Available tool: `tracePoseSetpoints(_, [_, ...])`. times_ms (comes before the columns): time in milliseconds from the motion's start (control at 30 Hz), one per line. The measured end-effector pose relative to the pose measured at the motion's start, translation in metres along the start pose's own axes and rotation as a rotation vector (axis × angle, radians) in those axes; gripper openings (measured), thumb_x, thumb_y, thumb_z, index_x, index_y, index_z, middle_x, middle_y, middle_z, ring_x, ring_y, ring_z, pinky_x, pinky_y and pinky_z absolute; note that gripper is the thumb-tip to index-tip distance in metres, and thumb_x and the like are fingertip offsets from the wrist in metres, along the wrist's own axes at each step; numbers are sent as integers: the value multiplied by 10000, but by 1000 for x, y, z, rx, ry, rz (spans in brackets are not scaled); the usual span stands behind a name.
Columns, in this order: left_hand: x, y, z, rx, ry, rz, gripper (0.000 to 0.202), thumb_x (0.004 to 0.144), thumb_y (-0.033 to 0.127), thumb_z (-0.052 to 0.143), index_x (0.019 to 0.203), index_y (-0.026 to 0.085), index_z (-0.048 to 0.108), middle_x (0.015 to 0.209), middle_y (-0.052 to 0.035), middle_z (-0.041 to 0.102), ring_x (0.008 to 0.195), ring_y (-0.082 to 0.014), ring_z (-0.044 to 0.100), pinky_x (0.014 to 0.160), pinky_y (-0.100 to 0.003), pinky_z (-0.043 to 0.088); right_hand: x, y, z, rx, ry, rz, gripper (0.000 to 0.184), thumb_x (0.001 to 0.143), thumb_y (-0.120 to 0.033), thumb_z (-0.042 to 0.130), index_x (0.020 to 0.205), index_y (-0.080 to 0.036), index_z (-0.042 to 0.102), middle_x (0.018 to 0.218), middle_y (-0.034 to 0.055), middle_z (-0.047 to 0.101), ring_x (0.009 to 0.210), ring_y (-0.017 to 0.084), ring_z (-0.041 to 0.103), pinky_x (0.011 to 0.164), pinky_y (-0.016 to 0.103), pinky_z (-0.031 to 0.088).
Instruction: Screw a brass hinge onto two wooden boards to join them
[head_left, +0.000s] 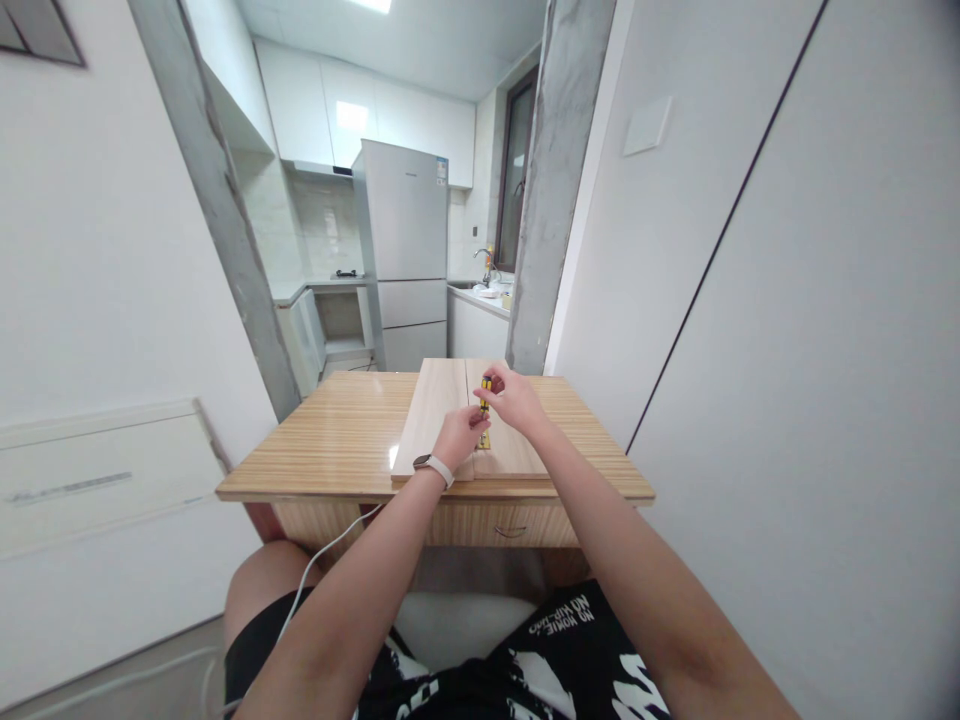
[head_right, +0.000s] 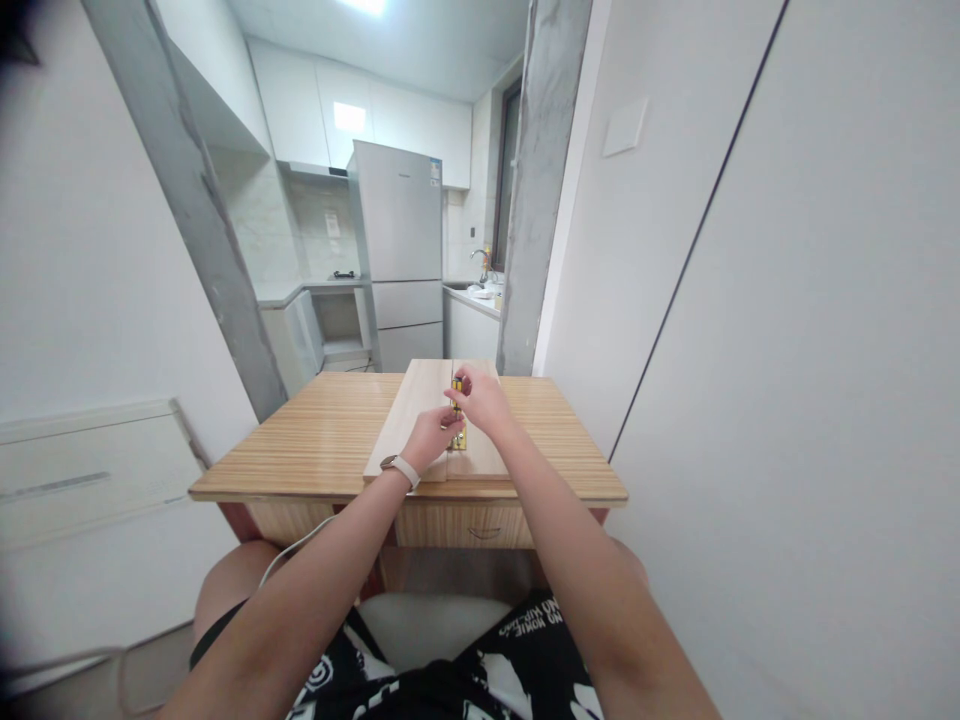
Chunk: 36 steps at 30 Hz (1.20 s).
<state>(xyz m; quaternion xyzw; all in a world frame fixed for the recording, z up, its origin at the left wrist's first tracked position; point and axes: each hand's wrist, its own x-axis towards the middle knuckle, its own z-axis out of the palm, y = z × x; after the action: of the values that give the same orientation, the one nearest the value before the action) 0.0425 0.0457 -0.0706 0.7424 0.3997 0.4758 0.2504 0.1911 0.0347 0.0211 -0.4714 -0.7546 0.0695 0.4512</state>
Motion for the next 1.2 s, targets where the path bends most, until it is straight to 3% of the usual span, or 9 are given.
tracePoseSetpoints(133, [0,-2,2,-1,-6,22,103,901,156,662,935,165,758,944,-65,796,859,-184,741,809,-290,559,0,2,0,98,-47,9,308,852,-257,748,1152,-236,678,1001,37,730,810,163,687,815,331,560])
tracePoseSetpoints(300, [-1,-3,3,-4,-25,5,152,925,181,643,1015,168,765,985,-74,797,888,-193,738,811,-289,559,2,9,-2,360,-256,-5,361,899,-83,542,1197,-232,682,1234,69,706,1033,178,722,916,354,573])
tracePoseSetpoints(500, [-4,-2,3,66,-40,45,172,954,201,598,1042,169,742,981,-78,782,882,-182,722,767,-265,533,1,8,-4,237,-174,28,316,867,-89,604,1131,-226,709,955,33,742,886,171,722,864,331,568])
tracePoseSetpoints(667, [-7,2,5,220,10,85,83,920,204,647,958,174,715,883,-60,752,787,-171,676,723,-261,473,-4,3,-4,86,-58,19,139,855,-220,714,991,-232,689,821,-6,702,733,157,675,753,300,534])
tracePoseSetpoints(767, [-7,6,4,282,30,79,63,917,211,657,896,179,707,864,-64,745,764,-173,660,703,-263,438,-6,3,-2,26,-13,12,159,838,-321,765,930,-231,671,767,-12,679,708,162,646,730,302,527])
tracePoseSetpoints(867, [-7,9,3,299,19,52,87,926,215,648,876,184,713,848,-60,748,747,-169,657,686,-257,418,-6,5,1,28,-5,18,211,833,-333,774,995,-235,681,815,7,696,741,173,655,740,312,542])
tracePoseSetpoints(1000, [-5,8,3,283,-3,28,114,929,193,630,900,184,740,864,-62,760,762,-167,669,698,-251,430,-4,8,0,158,-92,-17,302,904,-201,642,1200,-259,668,1062,49,729,915,177,697,828,321,572])
tracePoseSetpoints(1100, [-4,3,3,225,-11,27,133,928,178,615,929,176,749,893,-66,767,781,-165,680,712,-247,452,0,12,-1,209,-181,-36,354,908,-101,541,1193,-259,679,1101,41,733,964,166,705,881,322,567])
tracePoseSetpoints(1200, [-3,1,1,191,-36,28,150,933,176,600,869,165,735,837,-57,755,748,-157,672,699,-243,464,1,16,1,216,-168,-8,354,892,-96,547,1180,-255,677,1065,30,738,914,158,710,866,319,567])
